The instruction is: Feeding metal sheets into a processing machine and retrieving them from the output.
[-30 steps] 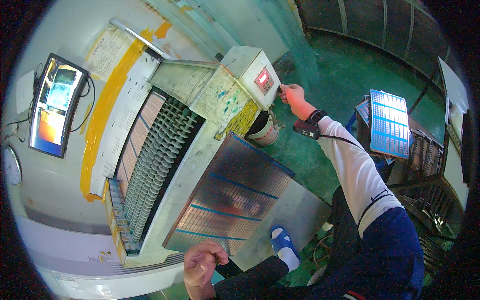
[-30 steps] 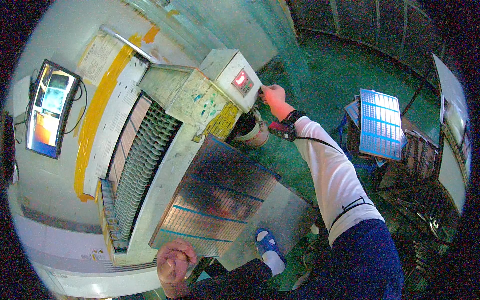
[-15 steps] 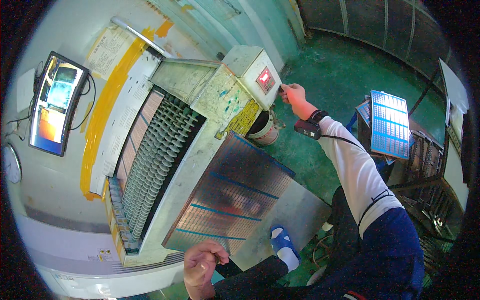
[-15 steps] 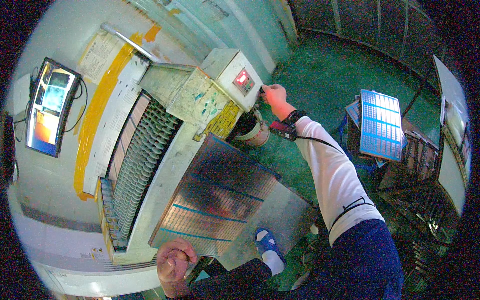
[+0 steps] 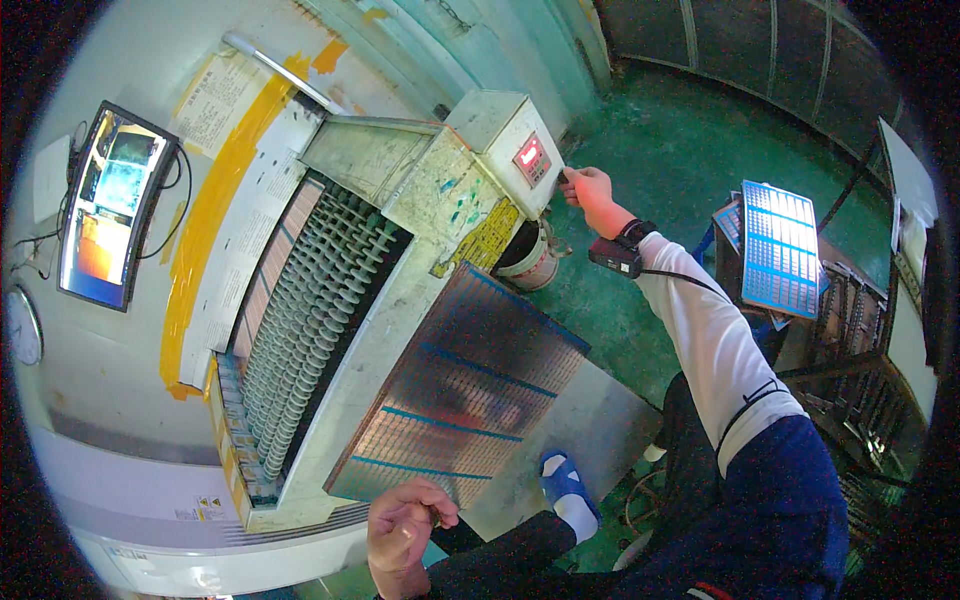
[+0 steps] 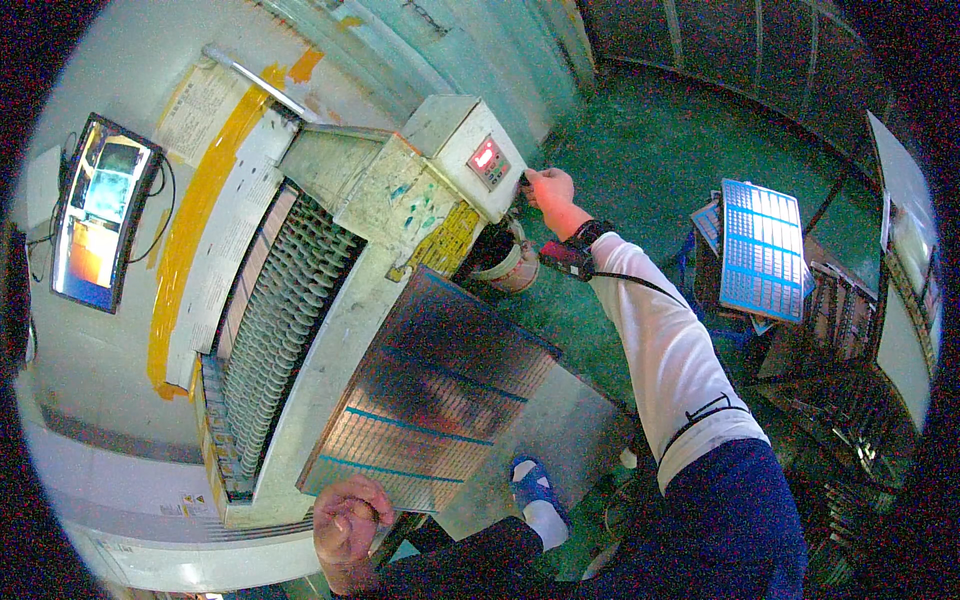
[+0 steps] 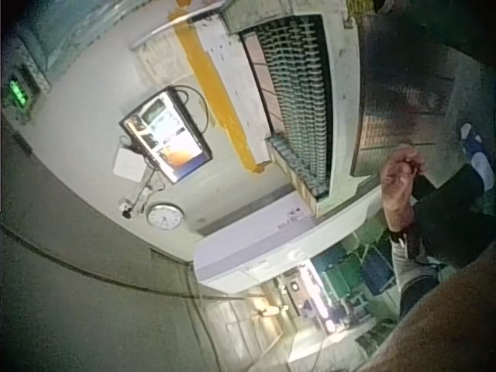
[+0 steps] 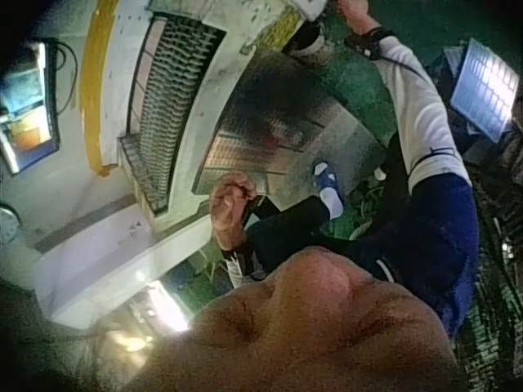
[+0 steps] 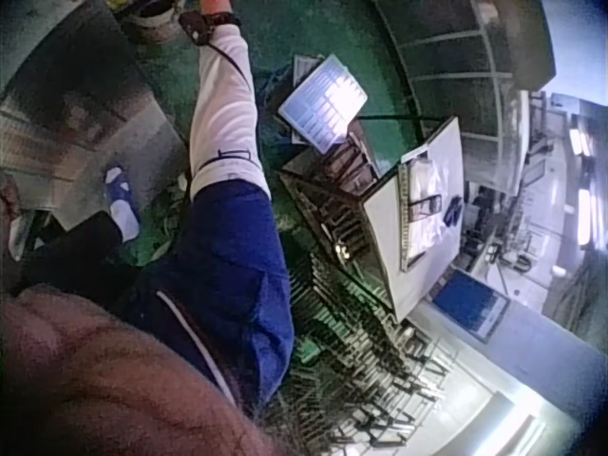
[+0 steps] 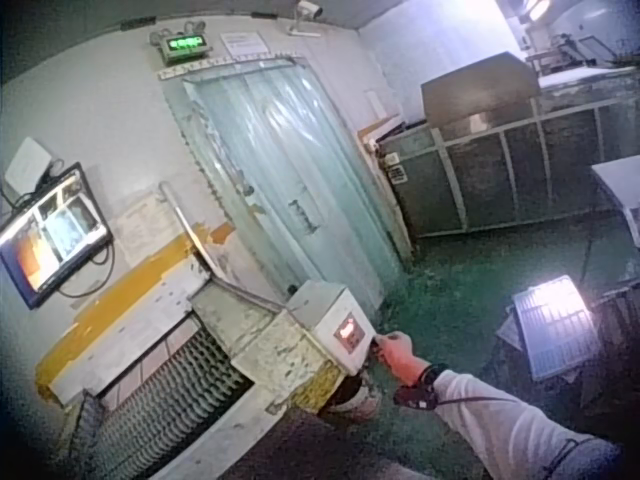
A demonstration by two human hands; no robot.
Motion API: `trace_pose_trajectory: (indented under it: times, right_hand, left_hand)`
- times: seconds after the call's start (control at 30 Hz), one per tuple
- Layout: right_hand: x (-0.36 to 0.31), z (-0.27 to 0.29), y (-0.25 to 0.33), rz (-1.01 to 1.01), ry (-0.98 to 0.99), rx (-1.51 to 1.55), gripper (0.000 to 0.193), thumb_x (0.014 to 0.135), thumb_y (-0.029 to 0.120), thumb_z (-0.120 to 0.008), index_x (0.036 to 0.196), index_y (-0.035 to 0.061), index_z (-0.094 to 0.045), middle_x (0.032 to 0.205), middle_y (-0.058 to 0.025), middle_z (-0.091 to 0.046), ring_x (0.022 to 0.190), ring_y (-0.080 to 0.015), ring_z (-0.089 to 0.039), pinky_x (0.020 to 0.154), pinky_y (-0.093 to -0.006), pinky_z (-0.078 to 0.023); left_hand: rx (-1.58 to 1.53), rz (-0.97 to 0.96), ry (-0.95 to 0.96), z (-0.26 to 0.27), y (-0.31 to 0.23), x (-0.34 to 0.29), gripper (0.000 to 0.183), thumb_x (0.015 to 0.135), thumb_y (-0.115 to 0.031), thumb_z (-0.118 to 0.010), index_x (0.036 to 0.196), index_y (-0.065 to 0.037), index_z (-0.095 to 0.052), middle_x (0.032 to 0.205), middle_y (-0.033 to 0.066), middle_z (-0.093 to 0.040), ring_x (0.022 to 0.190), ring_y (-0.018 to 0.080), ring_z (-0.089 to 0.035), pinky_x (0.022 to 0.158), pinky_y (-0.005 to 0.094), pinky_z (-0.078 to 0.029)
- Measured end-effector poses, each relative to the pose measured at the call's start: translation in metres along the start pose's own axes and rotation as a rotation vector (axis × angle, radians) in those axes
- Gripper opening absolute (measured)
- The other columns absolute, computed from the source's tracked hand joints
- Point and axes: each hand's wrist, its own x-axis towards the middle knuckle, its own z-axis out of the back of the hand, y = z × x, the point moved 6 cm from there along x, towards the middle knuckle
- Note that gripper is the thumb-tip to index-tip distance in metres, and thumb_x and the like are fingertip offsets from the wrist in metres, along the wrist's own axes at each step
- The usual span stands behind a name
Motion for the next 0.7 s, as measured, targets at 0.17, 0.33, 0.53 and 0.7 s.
trace_pose_trajectory:
  times: [0.17, 0.33, 0.53, 0.7]
  right_hand:
    - [0.003, 0.000, -0.002, -0.008, 0.003, -0.014, 0.024, 0.088, 0.020, -0.066, 0.091, -0.0014, -0.055, 0.075, -0.0093, -0.061, 0.055, -0.0124, -0.053, 0.047, -0.0261, -0.045]
    - [0.005, 0.001, -0.008, -0.027, 0.008, 0.032, 0.027, 0.089, 0.024, -0.065, 0.089, -0.0003, -0.053, 0.066, -0.0041, -0.054, 0.051, -0.0105, -0.047, 0.044, -0.0255, -0.038]
    - [-0.053, -0.021, -0.047, -0.257, 0.275, 0.034, 0.025, 0.089, 0.027, -0.064, 0.087, 0.0035, -0.055, 0.067, -0.0026, -0.053, 0.054, -0.0114, -0.048, 0.047, -0.0279, -0.038]
    - [-0.136, -0.078, -0.052, 0.204, 0.413, -0.399, 0.020, 0.078, 0.016, -0.067, 0.091, 0.0004, -0.065, 0.077, -0.0098, -0.063, 0.072, -0.0222, -0.062, 0.066, -0.0326, -0.050]
  left_hand:
    - [-0.002, 0.013, -0.002, 0.002, 0.000, 0.000, 0.046, 0.082, -0.029, -0.066, 0.110, 0.007, -0.058, 0.098, 0.0211, -0.059, 0.081, 0.0277, -0.058, 0.069, 0.0359, -0.045]
    - [0.015, 0.008, -0.025, -0.007, -0.005, 0.003, 0.048, 0.082, -0.030, -0.066, 0.111, 0.007, -0.057, 0.096, 0.0203, -0.060, 0.081, 0.0277, -0.059, 0.069, 0.0361, -0.044]
    - [0.192, 0.025, -0.240, -0.009, -0.010, 0.001, 0.058, 0.079, -0.050, -0.066, 0.098, 0.004, -0.061, 0.077, 0.0115, -0.057, 0.065, 0.0201, -0.054, 0.057, 0.0319, -0.042]
    - [0.062, -0.005, -0.112, -0.020, -0.015, 0.006, 0.051, 0.083, -0.040, -0.066, 0.107, 0.004, -0.061, 0.088, 0.0123, -0.060, 0.076, 0.0211, -0.057, 0.064, 0.0304, -0.042]
